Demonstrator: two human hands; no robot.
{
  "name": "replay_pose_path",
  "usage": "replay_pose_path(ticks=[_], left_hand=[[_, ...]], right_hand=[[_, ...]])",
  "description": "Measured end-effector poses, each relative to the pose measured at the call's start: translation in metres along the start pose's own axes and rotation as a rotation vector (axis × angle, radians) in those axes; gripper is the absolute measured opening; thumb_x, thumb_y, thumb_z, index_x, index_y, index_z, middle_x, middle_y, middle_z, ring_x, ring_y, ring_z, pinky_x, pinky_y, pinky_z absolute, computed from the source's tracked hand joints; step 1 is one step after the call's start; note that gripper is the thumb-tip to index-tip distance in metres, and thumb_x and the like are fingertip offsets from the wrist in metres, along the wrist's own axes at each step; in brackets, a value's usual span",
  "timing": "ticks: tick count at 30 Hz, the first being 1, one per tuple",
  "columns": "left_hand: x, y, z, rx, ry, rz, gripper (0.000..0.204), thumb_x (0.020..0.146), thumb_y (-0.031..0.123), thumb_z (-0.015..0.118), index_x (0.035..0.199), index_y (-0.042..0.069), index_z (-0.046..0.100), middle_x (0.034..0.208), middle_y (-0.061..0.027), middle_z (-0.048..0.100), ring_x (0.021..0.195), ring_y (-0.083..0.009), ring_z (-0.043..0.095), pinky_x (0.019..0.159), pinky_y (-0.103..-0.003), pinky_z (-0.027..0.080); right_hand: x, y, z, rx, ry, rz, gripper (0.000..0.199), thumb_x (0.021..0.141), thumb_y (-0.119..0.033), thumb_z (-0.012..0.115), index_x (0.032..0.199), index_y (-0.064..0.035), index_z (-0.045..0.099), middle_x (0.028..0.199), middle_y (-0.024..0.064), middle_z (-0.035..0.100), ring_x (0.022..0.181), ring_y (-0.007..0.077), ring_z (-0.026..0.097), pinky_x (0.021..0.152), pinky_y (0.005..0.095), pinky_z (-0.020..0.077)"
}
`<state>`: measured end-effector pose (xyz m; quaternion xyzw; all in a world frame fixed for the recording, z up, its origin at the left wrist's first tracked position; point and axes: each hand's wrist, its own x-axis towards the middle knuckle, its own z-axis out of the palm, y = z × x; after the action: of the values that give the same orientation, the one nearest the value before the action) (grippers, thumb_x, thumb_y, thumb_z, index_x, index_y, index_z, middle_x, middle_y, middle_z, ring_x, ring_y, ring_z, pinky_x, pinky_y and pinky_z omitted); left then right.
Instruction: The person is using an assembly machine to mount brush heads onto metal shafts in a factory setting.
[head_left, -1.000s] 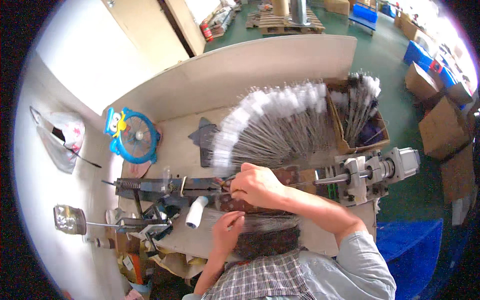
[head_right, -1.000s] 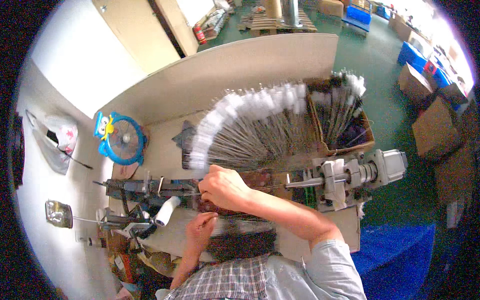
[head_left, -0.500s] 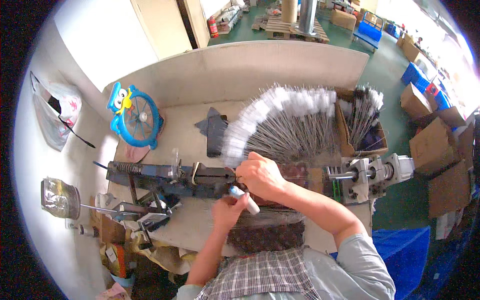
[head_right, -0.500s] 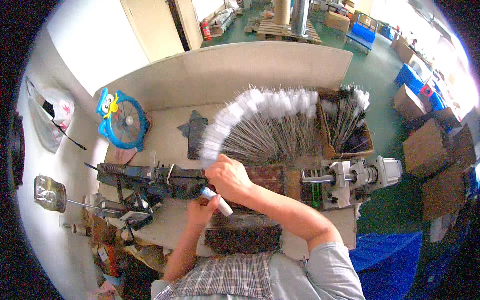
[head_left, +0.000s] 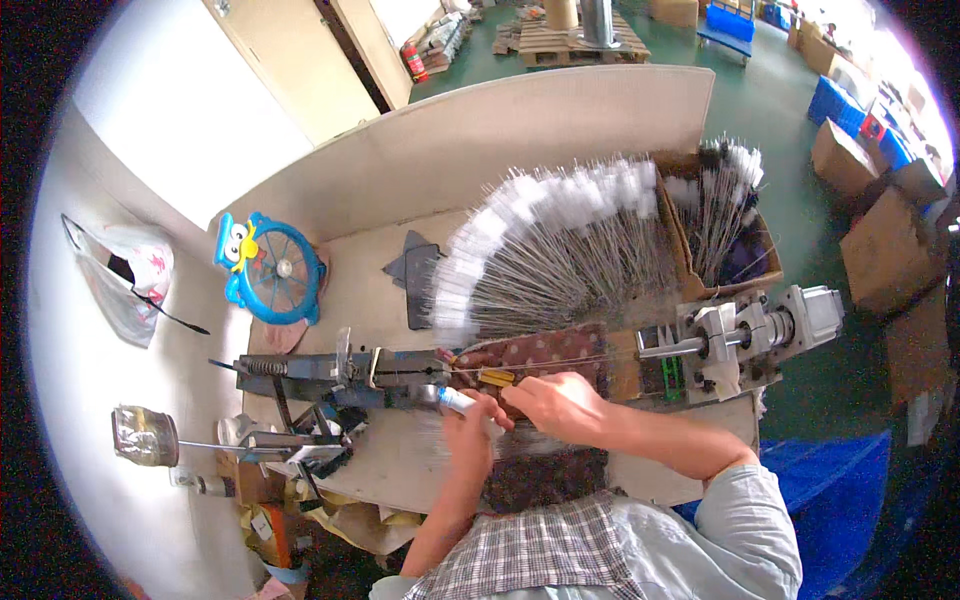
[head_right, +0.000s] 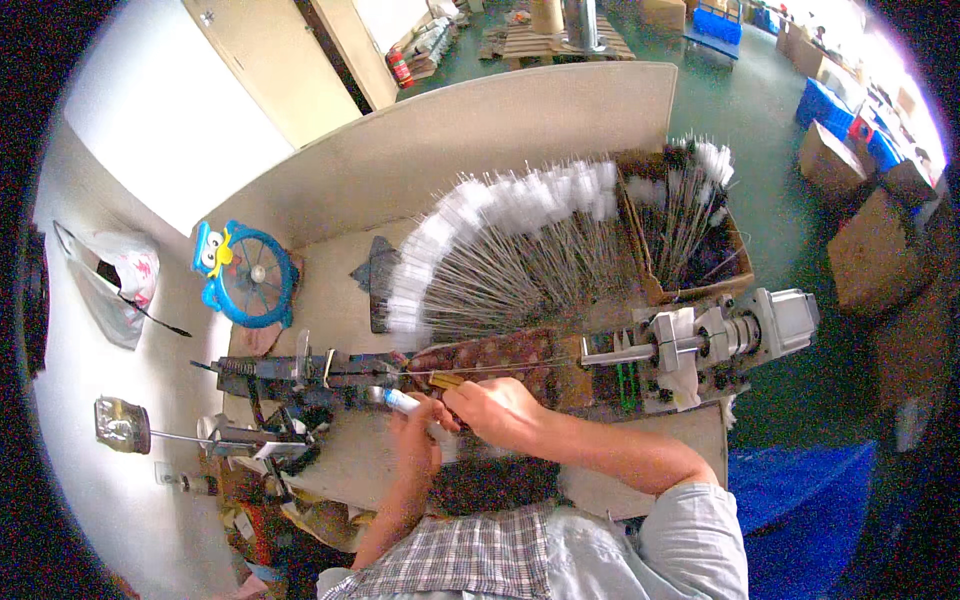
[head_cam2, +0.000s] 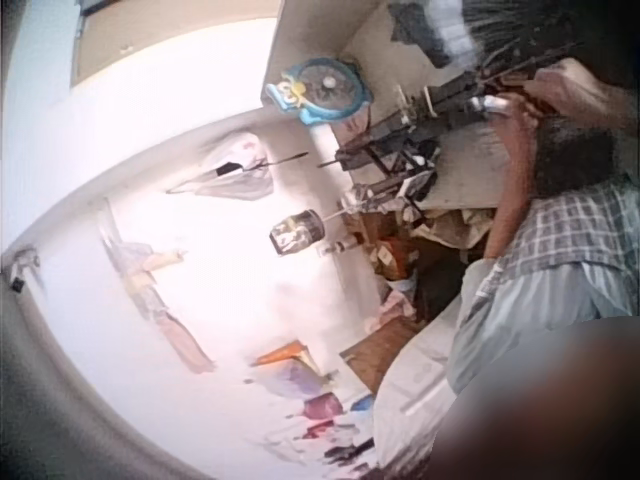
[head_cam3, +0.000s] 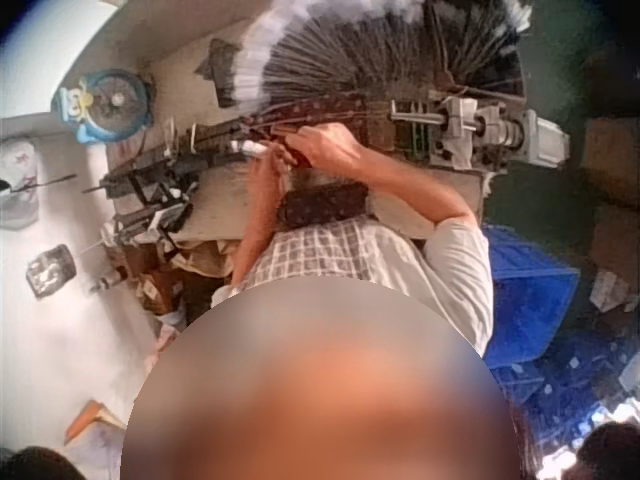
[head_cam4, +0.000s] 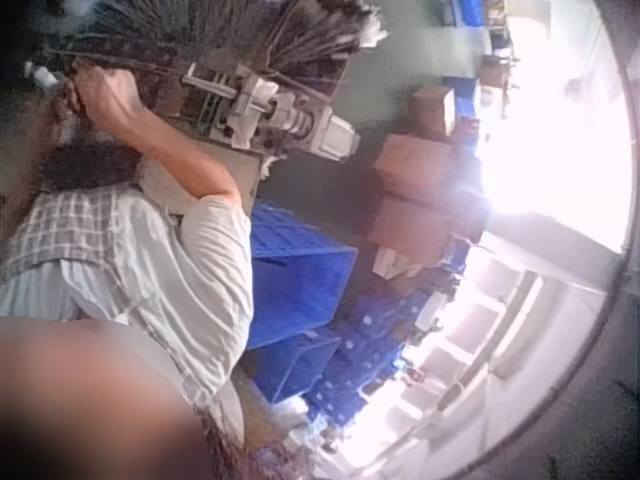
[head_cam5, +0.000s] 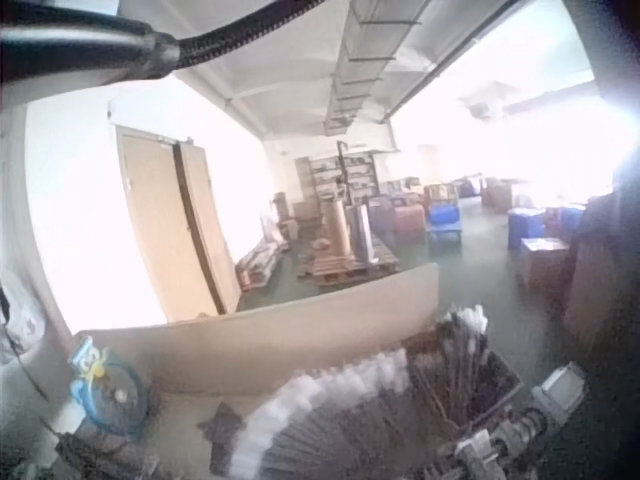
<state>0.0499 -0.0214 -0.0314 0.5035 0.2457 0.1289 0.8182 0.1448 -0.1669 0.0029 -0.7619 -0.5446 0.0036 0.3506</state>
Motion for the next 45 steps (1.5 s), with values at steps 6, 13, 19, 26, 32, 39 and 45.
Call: replay_pose_path(ticks=[6, 13, 19, 26, 32, 39, 45], left_hand=[[0.002, 0.012, -0.014, 0.848, 0.095, 0.162, 0.016, 0.073, 0.009, 0.064, 0.078, 0.001, 0.05, 0.065, -0.0076, 0.056, 0.058, -0.0168, 0.058, 0.053, -0.032, 0.047], [-0.009, 0.015, -0.089, 0.518, 0.129, 0.108, 0.032, 0.08, 0.028, 0.067, 0.1, 0.006, 0.056, 0.089, -0.0043, 0.061, 0.08, -0.0154, 0.059, 0.071, -0.034, 0.049], [-0.027, 0.031, -0.191, -0.216, 0.54, -0.11, 0.032, 0.081, 0.039, 0.063, 0.091, 0.01, 0.058, 0.077, -0.0002, 0.057, 0.072, -0.0141, 0.056, 0.065, -0.028, 0.046], [-0.022, 0.031, -0.221, -0.299, 0.509, -0.024, 0.026, 0.081, 0.036, 0.064, 0.087, 0.011, 0.06, 0.073, 0.0025, 0.054, 0.069, -0.0122, 0.053, 0.062, -0.027, 0.045], [-0.023, 0.032, -0.2, -0.381, 0.623, -0.011, 0.01, 0.081, 0.021, 0.061, 0.082, 0.011, 0.06, 0.071, 0.0007, 0.055, 0.066, -0.0119, 0.052, 0.06, -0.027, 0.043], [-0.033, 0.013, -0.023, -0.062, 0.107, -0.029, 0.01, 0.086, 0.009, 0.055, 0.086, 0.001, 0.061, 0.077, -0.0053, 0.061, 0.066, -0.0114, 0.056, 0.061, -0.026, 0.045], [-0.001, 0.005, 0.04, -0.082, -0.076, 0.007, 0.016, 0.09, 0.015, 0.055, 0.087, 0.0, 0.059, 0.081, -0.0074, 0.062, 0.065, -0.0111, 0.055, 0.061, -0.024, 0.044]], right_hand=[[0.024, 0.026, 0.049, -0.115, 0.05, 0.118, 0.028, 0.079, -0.014, 0.057, 0.106, -0.0053, 0.055, 0.084, 0.009, 0.054, 0.076, 0.0263, 0.061, 0.062, 0.0379, 0.0505], [0.012, 0.014, 0.032, -0.045, -0.001, 0.027, 0.021, 0.079, -0.016, 0.059, 0.098, -0.0068, 0.057, 0.084, 0.0103, 0.055, 0.078, 0.0288, 0.06, 0.065, 0.0392, 0.0509], [0.014, 0.003, 0.026, -0.011, -0.107, 0.081, 0.024, 0.079, -0.017, 0.062, 0.101, -0.0064, 0.058, 0.087, 0.0102, 0.055, 0.078, 0.03, 0.059, 0.065, 0.0396, 0.05], [0.016, -0.007, 0.027, -0.019, -0.182, 0.121, 0.024, 0.079, -0.015, 0.061, 0.102, -0.0064, 0.058, 0.089, 0.011, 0.054, 0.077, 0.0309, 0.06, 0.064, 0.0403, 0.0502], [0.015, -0.021, -0.002, 0.015, -0.224, 0.146, 0.026, 0.078, -0.012, 0.061, 0.103, -0.0059, 0.058, 0.092, 0.0113, 0.055, 0.077, 0.0306, 0.06, 0.064, 0.0399, 0.0507], [0.026, -0.009, -0.044, -0.055, 0.126, 0.09, 0.017, 0.075, -0.013, 0.065, 0.09, -0.0044, 0.064, 0.079, 0.0101, 0.061, 0.078, 0.03, 0.06, 0.07, 0.0378, 0.049], [0.01, 0.003, -0.057, 0.076, 0.105, 0.299, 0.019, 0.074, -0.015, 0.066, 0.09, -0.0052, 0.065, 0.084, 0.0109, 0.064, 0.079, 0.0297, 0.06, 0.072, 0.0374, 0.0486]])
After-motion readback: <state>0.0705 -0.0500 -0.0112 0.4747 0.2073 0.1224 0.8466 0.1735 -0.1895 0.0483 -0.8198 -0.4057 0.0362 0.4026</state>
